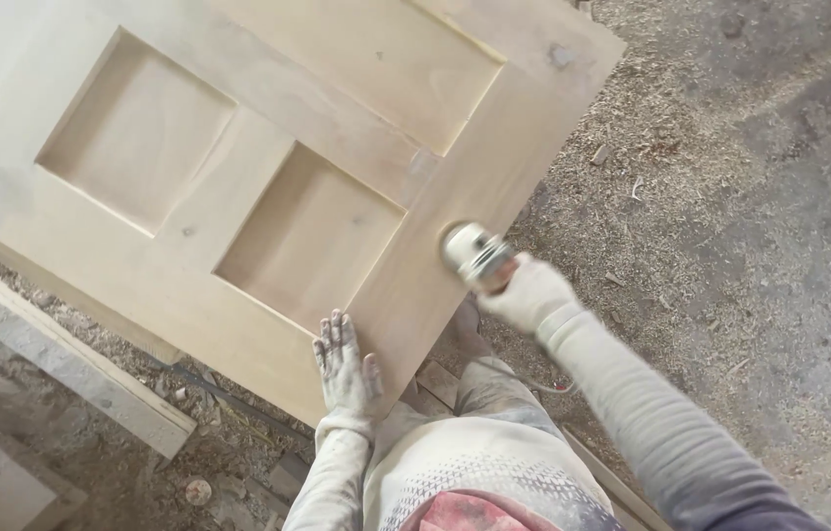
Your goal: Sanding a wooden door with a power sander to smooth the surface
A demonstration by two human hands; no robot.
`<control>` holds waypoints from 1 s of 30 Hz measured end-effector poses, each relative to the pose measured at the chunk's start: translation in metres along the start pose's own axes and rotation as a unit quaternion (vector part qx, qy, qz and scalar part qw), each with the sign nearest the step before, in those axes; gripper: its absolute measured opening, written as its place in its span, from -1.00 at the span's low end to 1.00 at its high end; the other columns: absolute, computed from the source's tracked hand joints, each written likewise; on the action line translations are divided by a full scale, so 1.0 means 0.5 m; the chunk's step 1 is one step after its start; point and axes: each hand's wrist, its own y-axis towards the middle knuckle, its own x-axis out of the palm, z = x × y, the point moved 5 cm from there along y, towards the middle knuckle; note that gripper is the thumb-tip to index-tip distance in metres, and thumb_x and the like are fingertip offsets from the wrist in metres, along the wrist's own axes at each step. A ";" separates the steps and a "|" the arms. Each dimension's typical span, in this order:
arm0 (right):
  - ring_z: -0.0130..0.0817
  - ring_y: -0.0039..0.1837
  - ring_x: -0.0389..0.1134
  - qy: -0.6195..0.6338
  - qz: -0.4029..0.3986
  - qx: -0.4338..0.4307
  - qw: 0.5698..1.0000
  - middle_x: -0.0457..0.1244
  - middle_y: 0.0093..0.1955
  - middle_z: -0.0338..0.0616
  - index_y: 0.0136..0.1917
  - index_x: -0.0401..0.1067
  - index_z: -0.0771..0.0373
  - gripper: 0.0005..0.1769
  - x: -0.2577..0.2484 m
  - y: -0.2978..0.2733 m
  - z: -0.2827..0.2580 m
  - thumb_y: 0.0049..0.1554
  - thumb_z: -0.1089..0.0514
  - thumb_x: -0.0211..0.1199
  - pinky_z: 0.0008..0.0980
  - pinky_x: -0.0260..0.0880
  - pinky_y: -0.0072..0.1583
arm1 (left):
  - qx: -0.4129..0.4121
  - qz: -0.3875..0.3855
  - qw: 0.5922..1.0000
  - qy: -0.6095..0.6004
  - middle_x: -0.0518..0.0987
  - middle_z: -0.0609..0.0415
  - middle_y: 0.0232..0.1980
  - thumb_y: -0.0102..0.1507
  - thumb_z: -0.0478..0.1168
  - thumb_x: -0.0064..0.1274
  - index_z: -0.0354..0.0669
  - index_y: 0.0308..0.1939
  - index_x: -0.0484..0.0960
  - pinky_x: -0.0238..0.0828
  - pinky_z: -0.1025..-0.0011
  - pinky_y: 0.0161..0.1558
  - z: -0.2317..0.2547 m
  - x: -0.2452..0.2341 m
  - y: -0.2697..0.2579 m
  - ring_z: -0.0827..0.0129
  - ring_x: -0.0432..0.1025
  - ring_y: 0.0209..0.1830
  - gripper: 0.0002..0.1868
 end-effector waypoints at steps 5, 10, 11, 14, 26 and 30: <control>-0.12 0.17 0.48 -0.261 -0.114 -0.176 0.942 0.43 0.08 0.00 0.13 0.39 0.24 -0.34 0.155 -0.097 -0.054 -0.09 -0.24 0.16 -0.14 0.50 0.22 | 0.033 0.181 0.958 -0.221 0.15 -0.17 0.63 0.42 0.12 -0.70 -0.32 0.57 0.15 -0.32 0.10 0.60 -0.031 -0.041 -0.012 -0.02 -0.02 0.65 -0.20; 0.01 0.08 0.50 -0.256 -0.136 -0.253 0.923 0.43 -0.02 0.05 0.16 0.34 0.28 -0.27 0.196 -0.088 -0.059 -0.17 -0.19 0.25 -0.06 0.52 0.10 | 0.044 0.171 0.968 -0.180 0.12 -0.16 0.65 0.40 0.09 -0.63 -0.29 0.59 0.14 -0.34 0.09 0.59 -0.031 -0.041 -0.009 -0.03 -0.05 0.65 -0.23; -0.01 0.09 0.50 -0.258 -0.135 -0.251 0.923 0.43 -0.02 0.04 0.18 0.35 0.29 -0.26 0.185 -0.078 -0.059 -0.17 -0.18 0.26 -0.07 0.52 0.10 | 0.044 0.161 0.974 -0.152 0.09 -0.15 0.66 0.40 0.07 -0.58 -0.28 0.60 0.11 -0.37 0.06 0.59 -0.027 -0.040 -0.007 -0.05 -0.08 0.66 -0.24; -0.03 0.14 0.49 -0.275 -0.091 -0.205 0.935 0.44 0.05 0.06 0.23 0.32 0.32 -0.20 0.071 -0.004 -0.061 -0.14 -0.23 0.21 -0.06 0.51 0.16 | 0.046 0.111 0.990 -0.074 -0.02 -0.19 0.69 0.27 0.01 -0.22 -0.19 0.64 0.01 -0.43 -0.07 0.57 0.004 -0.011 0.014 -0.12 -0.20 0.68 -0.13; -0.01 0.27 0.40 -0.044 0.053 -0.063 0.996 0.43 0.12 -0.05 0.13 0.56 0.14 -0.32 -0.280 0.290 0.054 -0.10 -0.34 0.29 0.07 0.37 0.31 | 0.010 -0.076 0.994 0.078 -0.25 -0.10 0.73 0.29 0.25 -0.09 -0.11 0.65 -0.19 -0.55 -0.17 0.59 0.233 -0.031 0.209 -0.13 -0.40 0.70 0.03; -0.14 0.31 0.36 0.060 0.099 -0.009 0.993 0.40 0.19 -0.12 0.16 0.54 0.10 -0.23 -0.392 0.383 0.105 -0.21 -0.36 0.44 -0.12 0.34 0.35 | 0.019 -0.075 0.992 0.097 -0.26 -0.09 0.73 0.27 0.30 -0.16 -0.11 0.65 -0.17 -0.55 -0.18 0.58 0.224 -0.012 0.211 -0.14 -0.41 0.70 0.02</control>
